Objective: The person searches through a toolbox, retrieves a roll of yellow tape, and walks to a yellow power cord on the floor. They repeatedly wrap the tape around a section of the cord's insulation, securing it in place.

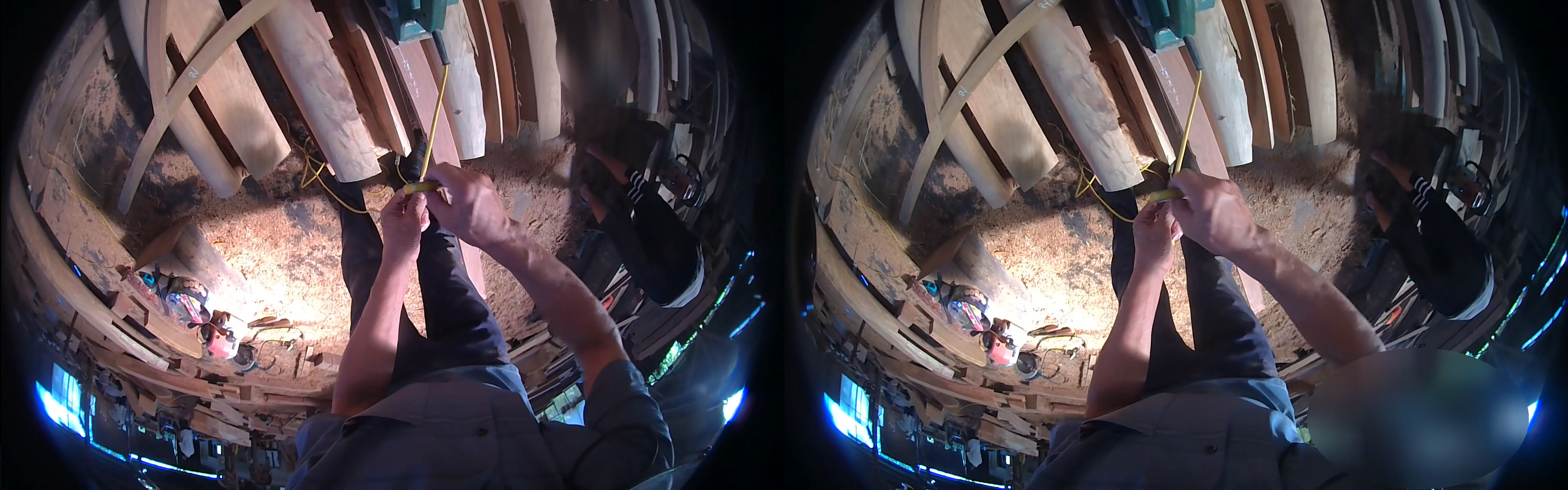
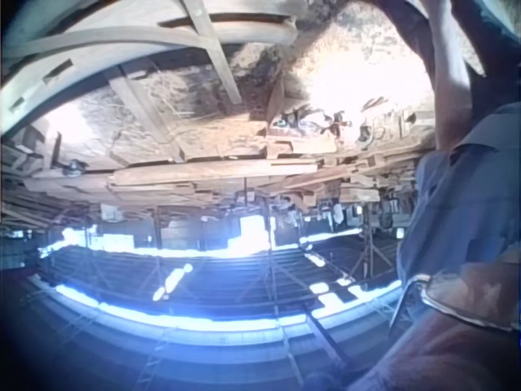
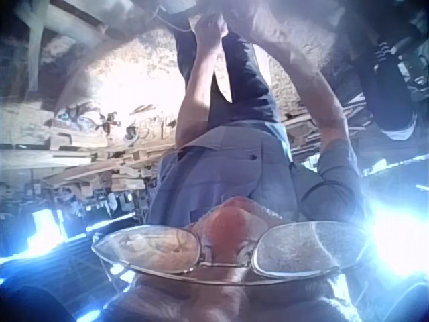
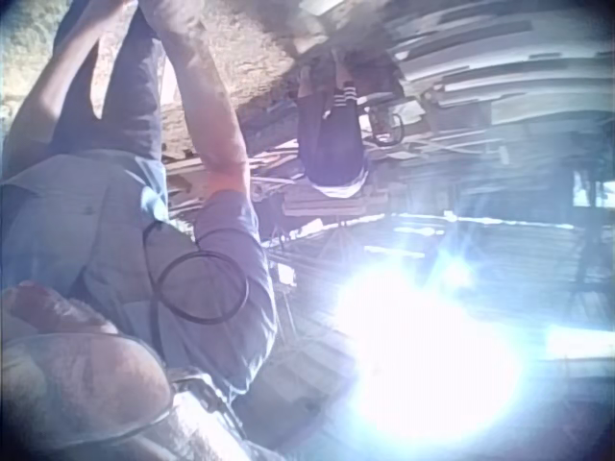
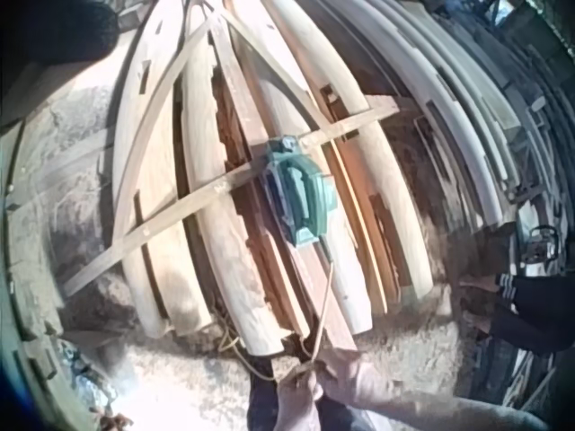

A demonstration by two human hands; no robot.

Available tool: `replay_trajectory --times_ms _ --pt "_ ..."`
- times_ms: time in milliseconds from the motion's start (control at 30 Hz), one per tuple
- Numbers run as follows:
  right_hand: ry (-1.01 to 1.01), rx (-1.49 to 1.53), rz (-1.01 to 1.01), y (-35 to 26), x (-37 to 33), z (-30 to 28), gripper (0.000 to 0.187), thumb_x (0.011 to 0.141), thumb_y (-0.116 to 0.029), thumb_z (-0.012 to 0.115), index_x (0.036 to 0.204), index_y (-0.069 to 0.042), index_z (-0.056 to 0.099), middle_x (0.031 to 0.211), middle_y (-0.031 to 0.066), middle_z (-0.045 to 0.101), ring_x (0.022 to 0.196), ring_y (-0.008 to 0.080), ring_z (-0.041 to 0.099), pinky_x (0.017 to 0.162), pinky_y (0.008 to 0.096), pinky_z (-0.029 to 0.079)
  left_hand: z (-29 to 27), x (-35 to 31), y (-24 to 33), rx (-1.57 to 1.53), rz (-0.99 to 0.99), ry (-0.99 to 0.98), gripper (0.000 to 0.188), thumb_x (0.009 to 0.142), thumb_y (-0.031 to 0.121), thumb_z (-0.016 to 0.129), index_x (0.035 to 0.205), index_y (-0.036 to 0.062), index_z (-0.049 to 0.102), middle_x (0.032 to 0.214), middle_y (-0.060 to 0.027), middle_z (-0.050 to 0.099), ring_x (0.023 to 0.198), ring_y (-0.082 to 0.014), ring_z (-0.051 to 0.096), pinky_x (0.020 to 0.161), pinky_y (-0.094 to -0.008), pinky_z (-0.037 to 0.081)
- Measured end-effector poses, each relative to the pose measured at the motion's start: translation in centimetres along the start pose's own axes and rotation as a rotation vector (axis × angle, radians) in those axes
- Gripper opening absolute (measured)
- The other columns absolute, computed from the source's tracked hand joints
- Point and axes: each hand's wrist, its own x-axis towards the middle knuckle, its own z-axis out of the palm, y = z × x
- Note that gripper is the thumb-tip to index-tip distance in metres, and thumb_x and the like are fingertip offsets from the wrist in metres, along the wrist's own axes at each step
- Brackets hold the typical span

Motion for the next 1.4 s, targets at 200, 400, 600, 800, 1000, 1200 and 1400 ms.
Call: replay_trajectory --times_ms 200,400,600,800,1000,1200,1400 --pt "0.232 0.132 0.143 2.2 -3.7 0.8 0.014 0.085 -0.004 0.066 0.098 -0.003 0.058 0.080 0.0146 0.067 0.072 0.0323 0.070 0.062 0.0390 0.055 0.7 -0.1 0.1 0.074 -0.026 0.032 0.018 0.095 0.010 0.065 0.109 -0.0022 0.064 0.079 -0.0010 0.060 0.052 -0.0024 0.046 0.045 -0.0194 0.035" --pt "0.201 0.424 0.446 3.8 -4.8 1.0 0.015 0.091 -0.006 0.068 0.103 -0.003 0.059 0.098 0.0111 0.071 0.087 0.0159 0.069 0.081 0.0312 0.055 1.4 0.0 -0.6 0.158 0.001 0.046 0.022 0.095 0.011 0.066 0.111 -0.0033 0.065 0.080 -0.0013 0.061 0.052 -0.0022 0.047 0.045 -0.0189 0.035" --pt "0.084 1.145 0.619 6.7 -5.2 1.1 0.020 0.089 0.002 0.064 0.104 -0.008 0.055 0.109 0.0116 0.069 0.098 0.0177 0.068 0.077 0.0274 0.053 1.5 0.3 -0.9 0.186 0.001 0.056 0.023 0.094 0.012 0.066 0.111 -0.0045 0.065 0.076 -0.0001 0.059 0.052 -0.0021 0.047 0.045 -0.0189 0.034" --pt "0.049 1.200 0.583 8.0 -5.2 1.8 0.024 0.084 0.007 0.065 0.097 -0.010 0.053 0.110 0.0109 0.069 0.098 0.0201 0.068 0.079 0.0312 0.053 1.5 0.4 -1.0 0.111 -0.004 0.035 0.022 0.095 0.013 0.066 0.110 -0.0032 0.065 0.076 -0.0002 0.059 0.052 -0.0020 0.047 0.043 -0.0192 0.032" --pt "0.118 1.208 0.500 8.8 -5.5 3.1 0.023 0.086 0.001 0.072 0.092 -0.007 0.051 0.105 0.0098 0.067 0.093 0.0167 0.067 0.087 0.0301 0.054 2.1 0.3 -0.2 0.097 -0.057 0.076 0.016 0.096 0.019 0.066 0.098 0.0033 0.067 0.065 0.0068 0.049 0.050 -0.0007 0.040 0.044 -0.0193 0.028" --pt "0.023 1.232 0.542 9.3 -5.2 2.1 0.022 0.088 -0.010 0.073 0.104 -0.005 0.058 0.102 0.0080 0.067 0.094 0.0160 0.065 0.086 0.0311 0.055 2.5 0.8 -0.3 0.151 -0.066 0.088 0.019 0.095 0.024 0.069 0.093 0.0047 0.066 0.064 0.0075 0.048 0.048 0.0001 0.037 0.042 -0.0188 0.025" --pt "-0.031 1.099 0.591 8.4 -3.8 1.1 0.028 0.089 -0.009 0.070 0.113 -0.001 0.059 0.099 0.0083 0.067 0.087 0.0143 0.065 0.082 0.0319 0.056 2.5 0.9 -0.7 0.143 -0.057 0.070 0.024 0.095 0.027 0.070 0.095 0.0033 0.065 0.064 0.0076 0.047 0.048 0.0009 0.035 0.042 -0.0195 0.023"
